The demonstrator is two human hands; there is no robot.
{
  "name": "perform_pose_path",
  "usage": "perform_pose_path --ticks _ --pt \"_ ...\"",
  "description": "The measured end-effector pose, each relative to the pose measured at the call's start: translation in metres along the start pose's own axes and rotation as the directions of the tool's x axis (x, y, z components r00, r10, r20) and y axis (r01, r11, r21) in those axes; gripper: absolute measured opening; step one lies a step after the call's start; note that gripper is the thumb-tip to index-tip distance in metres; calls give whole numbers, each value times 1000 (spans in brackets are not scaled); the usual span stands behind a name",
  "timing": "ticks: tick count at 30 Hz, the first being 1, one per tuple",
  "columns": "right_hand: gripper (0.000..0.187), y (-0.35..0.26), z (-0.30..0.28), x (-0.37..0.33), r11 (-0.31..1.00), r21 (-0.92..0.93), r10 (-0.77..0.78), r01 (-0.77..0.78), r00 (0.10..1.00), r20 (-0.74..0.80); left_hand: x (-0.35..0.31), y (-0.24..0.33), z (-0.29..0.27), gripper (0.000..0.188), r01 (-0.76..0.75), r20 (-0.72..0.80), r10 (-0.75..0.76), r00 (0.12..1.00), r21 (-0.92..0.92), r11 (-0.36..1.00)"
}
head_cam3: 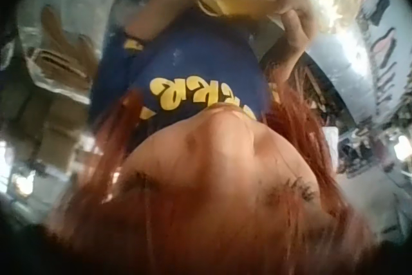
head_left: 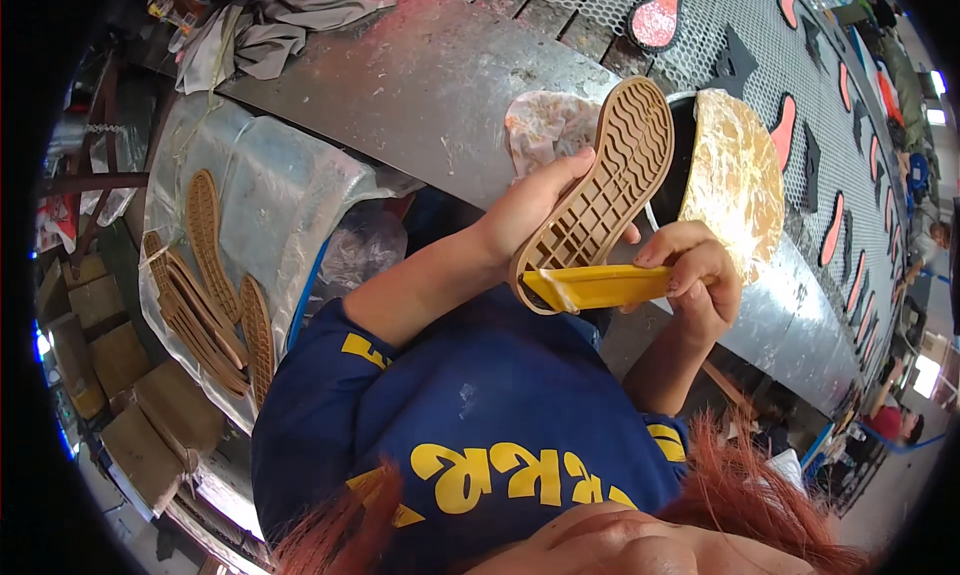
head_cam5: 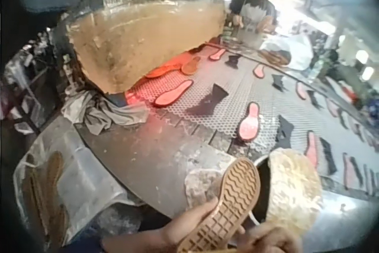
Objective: The person applies a dark liquid adhesive to the bottom of shoe soles using a yellow brush. They pick up a sole from a stack, coat the textured surface thoroughly, and place it on a metal mesh conveyor belt. The process is repeated for multiple soles throughout the video.
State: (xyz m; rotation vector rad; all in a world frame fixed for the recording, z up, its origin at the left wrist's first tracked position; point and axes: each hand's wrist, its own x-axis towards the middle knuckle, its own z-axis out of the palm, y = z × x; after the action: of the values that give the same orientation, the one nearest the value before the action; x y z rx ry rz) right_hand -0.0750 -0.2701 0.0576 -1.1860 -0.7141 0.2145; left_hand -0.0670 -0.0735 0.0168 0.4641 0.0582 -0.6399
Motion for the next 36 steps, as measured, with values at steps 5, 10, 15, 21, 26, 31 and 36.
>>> perform_pose_path --ticks 5,10,15,21,26,31,36 --pt "20 8 -8 12 996 60 -68 59 986 152 -9 8 5 53 267 119 -246 962 -211 940" --pt "20 4 -13 17 989 129 37 -69 971 234 -13 13 11 55 378 52 -375 925 -55 924" --pt "18 9 -17 21 992 129 -37 -5 946 323 -18 17 6 58 446 79 -455 887 111 888" --pt "15 7 -28 7 965 177 -204 193 978 45 -23 21 10 62 421 25 -424 906 63 905" --pt "10 5 -48 -16 952 -76 -287 296 778 -559 -15 32 3 48 -168 55 163 985 104 980" --pt "16 0 -33 -14 569 -811 -394 -135 821 -413 -16 31 0 58 -559 -17 596 803 326 762" --pt "16 21 -26 -11 346 -896 -343 -279 851 -397 -13 23 -4 85 -717 169 743 647 464 520"
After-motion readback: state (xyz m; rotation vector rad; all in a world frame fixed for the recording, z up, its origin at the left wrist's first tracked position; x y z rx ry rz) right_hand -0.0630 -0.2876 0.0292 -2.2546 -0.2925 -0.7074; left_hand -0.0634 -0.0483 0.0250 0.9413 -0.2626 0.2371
